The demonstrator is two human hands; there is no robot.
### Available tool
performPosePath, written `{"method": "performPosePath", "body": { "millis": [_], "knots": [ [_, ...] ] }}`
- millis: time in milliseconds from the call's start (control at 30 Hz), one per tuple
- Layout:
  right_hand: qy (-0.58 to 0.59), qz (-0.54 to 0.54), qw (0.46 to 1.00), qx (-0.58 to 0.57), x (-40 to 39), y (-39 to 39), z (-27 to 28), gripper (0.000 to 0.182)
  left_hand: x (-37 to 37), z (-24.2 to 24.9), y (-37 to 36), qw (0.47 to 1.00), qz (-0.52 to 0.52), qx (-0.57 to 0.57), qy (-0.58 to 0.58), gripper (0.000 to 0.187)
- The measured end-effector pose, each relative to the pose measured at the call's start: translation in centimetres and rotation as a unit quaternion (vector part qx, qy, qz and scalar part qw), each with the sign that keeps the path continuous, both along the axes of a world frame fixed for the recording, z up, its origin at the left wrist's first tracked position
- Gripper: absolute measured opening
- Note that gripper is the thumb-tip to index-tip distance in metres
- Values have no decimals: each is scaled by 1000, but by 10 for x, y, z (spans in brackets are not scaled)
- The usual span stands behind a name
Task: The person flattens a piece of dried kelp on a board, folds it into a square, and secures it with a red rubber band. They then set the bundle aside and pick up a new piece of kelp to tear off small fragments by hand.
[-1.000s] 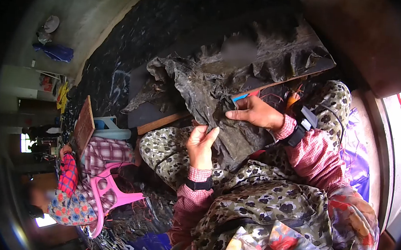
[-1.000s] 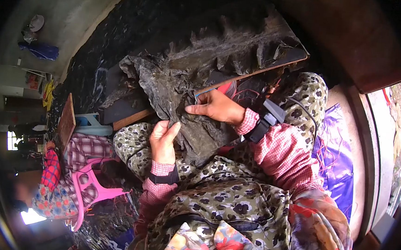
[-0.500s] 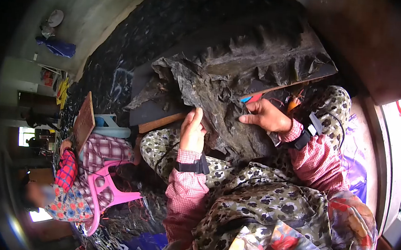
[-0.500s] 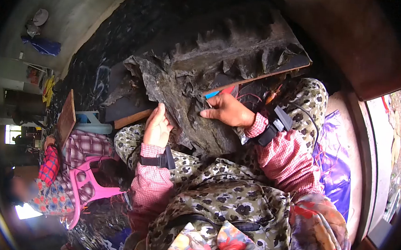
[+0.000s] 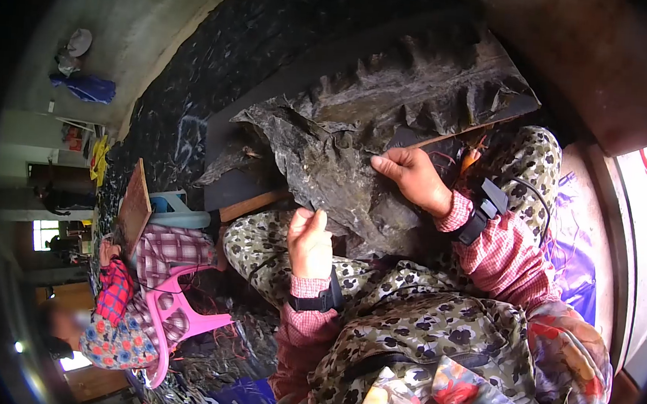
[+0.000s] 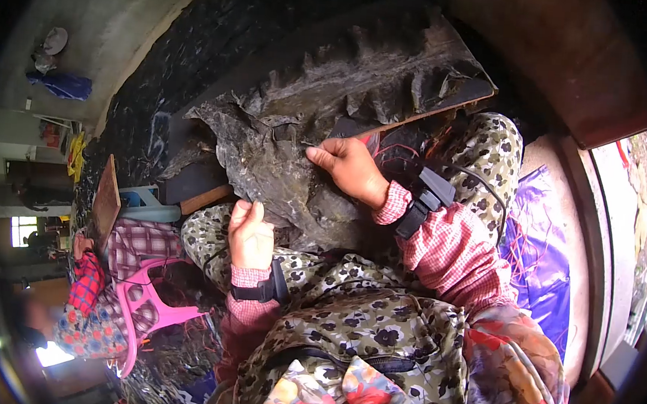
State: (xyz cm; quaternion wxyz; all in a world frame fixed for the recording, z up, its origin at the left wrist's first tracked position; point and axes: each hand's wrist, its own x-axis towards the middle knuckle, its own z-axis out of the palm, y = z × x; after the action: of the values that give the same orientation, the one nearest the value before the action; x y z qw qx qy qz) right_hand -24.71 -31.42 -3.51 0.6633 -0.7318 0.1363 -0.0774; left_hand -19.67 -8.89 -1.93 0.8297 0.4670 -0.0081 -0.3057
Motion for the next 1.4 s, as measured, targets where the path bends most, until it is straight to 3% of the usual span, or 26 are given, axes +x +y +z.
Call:
{"method": "performPosePath", "body": {
  "millis": [67, 100, 233, 267, 300, 333, 400, 433, 467, 567, 633, 667, 800, 867, 967, 1000, 1100, 1133, 1200, 1233, 1267, 1333, 1367, 1400],
  "knots": [
    [14, -72, 994, 85, 0, 3, -1, 32, -12, 0, -12, 996, 56, 54, -43, 14],
    [12, -58, 992, 108, 0, 2, -6, 33, -13, 0, -13, 996, 58, 52, -41, 16],
    [11, -60, 989, 134, -2, -3, -1, 34, -11, -3, -11, 997, 10, 30, -67, 5],
    [10, -29, 995, 95, -2, -10, -1, 35, -9, 8, -17, 999, -17, 45, -22, 8],
    [10, 2, 998, 55, -3, -12, -1, 36, -6, 14, -20, 997, -43, 59, 23, 17],
    [11, 5, 998, 54, -4, -9, -1, 36, 14, -14, -6, 993, -109, 30, 21, 54],
    [-123, 57, 987, 89, -4, -2, -2, 44, 23, 17, -23, 994, -60, -17, 91, 50],
    [-59, 131, 990, 7, -8, -11, -2, 45, 26, 30, -31, 993, -51, -35, 102, 50],
    [-52, 171, 984, 1, -10, -13, -1, 46, 39, 8, -24, 996, -32, 81, -6, 36],
    [-3, 171, 984, -45, -8, -17, -2, 45, 39, 10, -34, 989, 17, 112, -98, 28],
    [-35, 96, 995, 22, 0, -16, 1, 36, 26, 13, -37, 962, 59, 165, -209, 25],
    [-8, 94, 995, -38, 5, -19, 12, 41, 15, 22, -42, 952, 69, 198, -224, 23],
    [-29, 79, 996, 21, 22, -6, 23, 35, -15, 26, -50, 936, 58, 234, -255, 19],
    [-32, 92, 993, 60, 22, -3, 35, 33, -24, 24, -52, 957, 85, 189, -202, 18],
    [-27, 4, 975, 218, 22, 5, 38, 27, -26, 32, -48, 995, 90, 32, -34, 26],
    [-12, 11, 975, 221, 16, 4, 42, 31, -26, 25, -41, 995, 76, 65, -21, 29],
    [-105, 94, 986, 94, 15, -6, 37, 35, -13, 23, -26, 997, -52, 45, -26, 39],
    [-139, 126, 981, 44, 13, -9, 39, 35, -3, 21, -22, 996, -49, 43, -65, 47],
    [-174, 178, 965, -87, 7, -11, 41, 29, 25, 50, -21, 997, -48, -46, 40, 56],
    [-180, 185, 960, -108, 3, -8, 41, 28, 38, 57, -24, 999, -19, -27, 36, 59],
    [-188, 192, 955, -129, 0, -5, 41, 28, 52, 59, -22, 995, -60, -71, 39, 52],
    [-158, 181, 962, -133, -6, -3, 38, 28, 63, 50, -22, 999, -23, 42, 8, 40],
    [-165, 169, 965, -119, -5, -6, 32, 30, 49, 68, -34, 994, 18, 86, -67, 27],
    [-170, 155, 967, -105, -4, -7, 28, 32, 41, 71, -40, 994, 55, 67, -65, 25]
  ]
}}
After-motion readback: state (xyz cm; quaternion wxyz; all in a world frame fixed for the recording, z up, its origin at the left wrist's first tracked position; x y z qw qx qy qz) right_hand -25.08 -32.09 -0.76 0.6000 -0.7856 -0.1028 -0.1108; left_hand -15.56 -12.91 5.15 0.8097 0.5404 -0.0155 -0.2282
